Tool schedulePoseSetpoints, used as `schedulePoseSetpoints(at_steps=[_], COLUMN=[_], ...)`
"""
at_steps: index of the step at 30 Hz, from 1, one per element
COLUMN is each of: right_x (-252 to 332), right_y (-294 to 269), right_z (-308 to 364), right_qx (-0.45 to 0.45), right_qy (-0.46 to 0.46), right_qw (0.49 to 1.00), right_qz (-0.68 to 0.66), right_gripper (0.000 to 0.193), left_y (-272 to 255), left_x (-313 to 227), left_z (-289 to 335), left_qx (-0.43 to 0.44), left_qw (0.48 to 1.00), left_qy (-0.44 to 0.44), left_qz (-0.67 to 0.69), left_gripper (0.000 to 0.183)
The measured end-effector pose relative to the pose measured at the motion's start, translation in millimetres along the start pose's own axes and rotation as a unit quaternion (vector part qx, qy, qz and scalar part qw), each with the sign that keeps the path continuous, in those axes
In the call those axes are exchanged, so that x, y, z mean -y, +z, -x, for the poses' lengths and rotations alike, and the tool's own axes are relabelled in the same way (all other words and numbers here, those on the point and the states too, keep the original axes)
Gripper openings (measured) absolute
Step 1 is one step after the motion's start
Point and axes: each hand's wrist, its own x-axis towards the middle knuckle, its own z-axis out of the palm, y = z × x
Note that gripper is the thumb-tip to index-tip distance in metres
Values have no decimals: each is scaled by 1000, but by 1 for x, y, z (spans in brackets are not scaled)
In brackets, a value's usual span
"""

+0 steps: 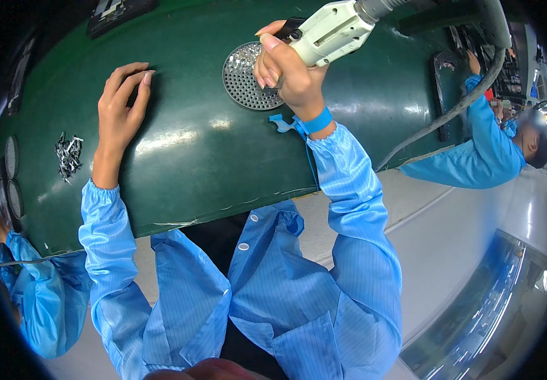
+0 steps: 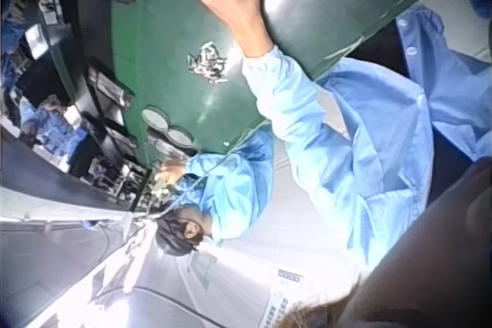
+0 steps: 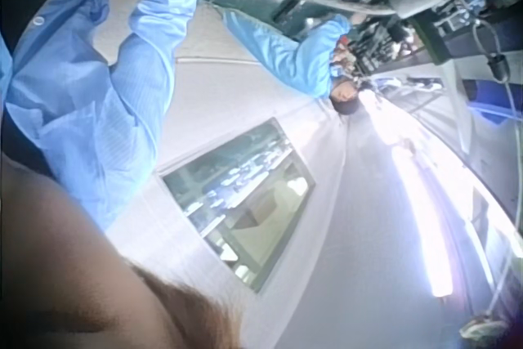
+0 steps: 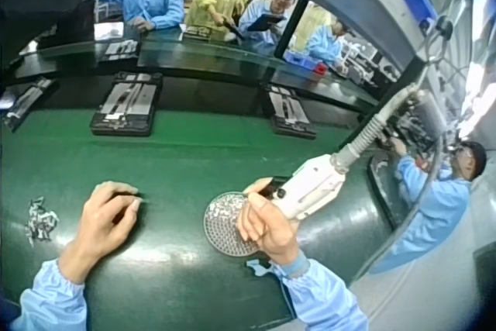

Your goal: Assembling electronic tablet devices using an electric screwdriver on a production line.

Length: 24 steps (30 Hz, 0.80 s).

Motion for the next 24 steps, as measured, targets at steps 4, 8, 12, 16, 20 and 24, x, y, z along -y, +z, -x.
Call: schedulePoseSetpoints(at_steps=[4,8,12,16,20,24], right_x=[-2,-2,-2,-2,0,-1], right_y=[-1,0,1,1,1,0], right_z=[-5,-7,-6,-3,-1,-5], right_qx=[-2,3,9,9,-5,18], right_qy=[3,-7,0,-6,-2,-6], right_qw=[1000,1000,1000,1000,999,1000], right_qz=[-18,7,2,-23,-44,15], right_gripper=[15,18,18,15,10,14], left_y=[1,-3,-4,-3,-3,-2], left_x=[2,2,3,3,2,2], left_z=[-2,-6,-7,-3,-1,-1], left_qx=[-3,5,11,10,6,11], left_qw=[1000,1000,1000,1000,1000,1000], left_qy=[1,-2,-4,-2,-4,1], left_qz=[1,-1,0,-2,3,-3], left_gripper=[10,10,10,10,10,10])
